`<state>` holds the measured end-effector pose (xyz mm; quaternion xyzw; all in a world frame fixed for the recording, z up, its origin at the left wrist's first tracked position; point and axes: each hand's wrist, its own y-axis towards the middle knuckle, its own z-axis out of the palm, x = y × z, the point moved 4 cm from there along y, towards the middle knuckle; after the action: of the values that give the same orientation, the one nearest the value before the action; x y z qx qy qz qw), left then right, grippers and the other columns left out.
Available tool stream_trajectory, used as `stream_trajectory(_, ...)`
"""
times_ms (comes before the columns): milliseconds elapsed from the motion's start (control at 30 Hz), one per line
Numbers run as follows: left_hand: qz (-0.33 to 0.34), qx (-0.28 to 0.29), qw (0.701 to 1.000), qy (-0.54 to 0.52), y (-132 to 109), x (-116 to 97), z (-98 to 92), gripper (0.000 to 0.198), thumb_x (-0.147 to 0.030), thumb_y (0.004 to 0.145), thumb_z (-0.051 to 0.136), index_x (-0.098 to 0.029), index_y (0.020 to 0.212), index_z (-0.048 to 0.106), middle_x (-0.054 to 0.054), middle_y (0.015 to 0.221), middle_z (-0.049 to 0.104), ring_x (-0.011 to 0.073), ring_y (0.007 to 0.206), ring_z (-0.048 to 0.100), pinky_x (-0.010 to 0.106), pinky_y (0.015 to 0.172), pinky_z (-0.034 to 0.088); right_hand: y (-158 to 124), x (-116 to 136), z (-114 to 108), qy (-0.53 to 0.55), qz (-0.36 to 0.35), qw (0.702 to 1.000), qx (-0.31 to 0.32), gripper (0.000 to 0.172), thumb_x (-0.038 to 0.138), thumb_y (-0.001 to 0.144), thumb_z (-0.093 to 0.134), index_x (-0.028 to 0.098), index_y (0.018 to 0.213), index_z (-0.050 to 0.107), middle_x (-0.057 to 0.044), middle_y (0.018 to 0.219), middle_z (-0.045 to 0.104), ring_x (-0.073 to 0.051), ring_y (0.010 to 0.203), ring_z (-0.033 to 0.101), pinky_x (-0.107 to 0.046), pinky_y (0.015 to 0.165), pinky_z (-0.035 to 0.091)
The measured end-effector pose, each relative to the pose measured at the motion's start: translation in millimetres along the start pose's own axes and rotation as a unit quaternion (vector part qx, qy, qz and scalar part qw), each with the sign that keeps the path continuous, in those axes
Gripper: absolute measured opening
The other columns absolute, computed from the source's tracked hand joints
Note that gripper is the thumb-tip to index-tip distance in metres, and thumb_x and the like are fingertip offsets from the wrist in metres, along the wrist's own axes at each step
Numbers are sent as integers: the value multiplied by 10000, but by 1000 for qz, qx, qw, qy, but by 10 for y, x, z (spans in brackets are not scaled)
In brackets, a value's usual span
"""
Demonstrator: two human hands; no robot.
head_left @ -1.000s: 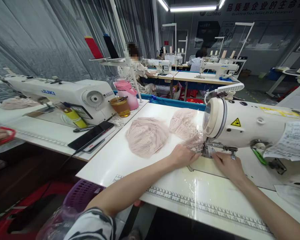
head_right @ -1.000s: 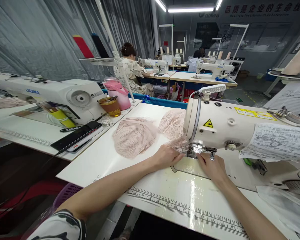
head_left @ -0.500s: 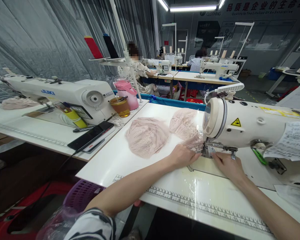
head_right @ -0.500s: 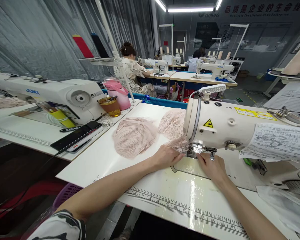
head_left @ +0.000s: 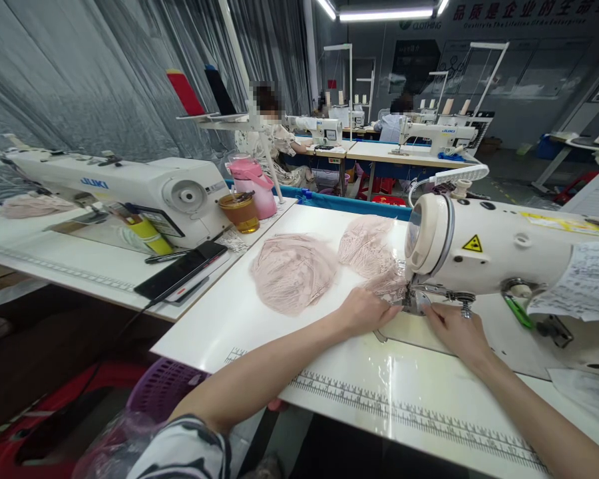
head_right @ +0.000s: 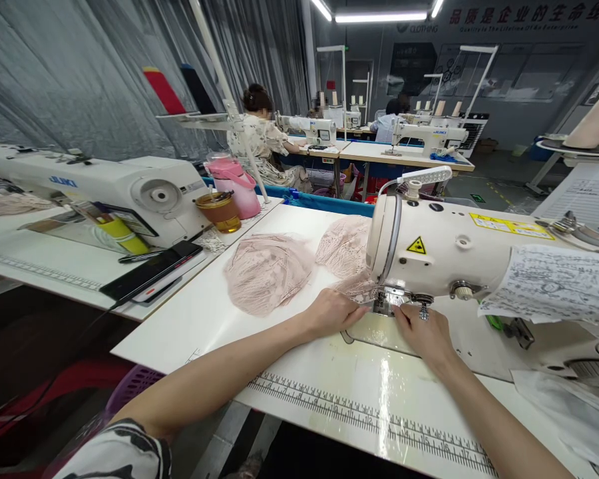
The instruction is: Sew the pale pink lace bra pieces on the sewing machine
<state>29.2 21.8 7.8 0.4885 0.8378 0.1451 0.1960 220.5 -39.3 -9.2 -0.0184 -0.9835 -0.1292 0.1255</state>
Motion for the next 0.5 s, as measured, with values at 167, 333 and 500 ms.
stream_trajectory(167, -3, -3, 1000, -3, 3, 0, -3, 580, -395, 973, 394, -198, 442, 521, 48, 612, 682, 235, 1088, 635, 257, 547, 527, 6, -3, 4, -11, 1, 1000, 9, 554, 545, 926, 269, 212, 687, 642, -12, 602, 656, -151, 513, 548, -246, 492, 313)
stream_trajectory(333, -11, -1, 1000, -6, -1, 9, 17, 598, -400, 979, 361, -195, 444, 534, 52, 546, 642, 233, 982, 677, 261, 570, 532, 5, -2, 20, -32, -4, 999, 20, 543, 516, 940, 252, 223, 719, 653, -7, 623, 658, -155, 547, 568, -239, 509, 321)
stream_trajectory(500, -11, 7, 1000, -7, 1, -5, 14, 597, -406, 979, 359, -196, 453, 548, 56, 611, 674, 228, 1080, 638, 247, 569, 523, 1, -3, 45, -60, -3, 998, 16, 507, 486, 945, 273, 233, 792, 685, -23, 653, 671, -171, 591, 597, -249, 519, 326)
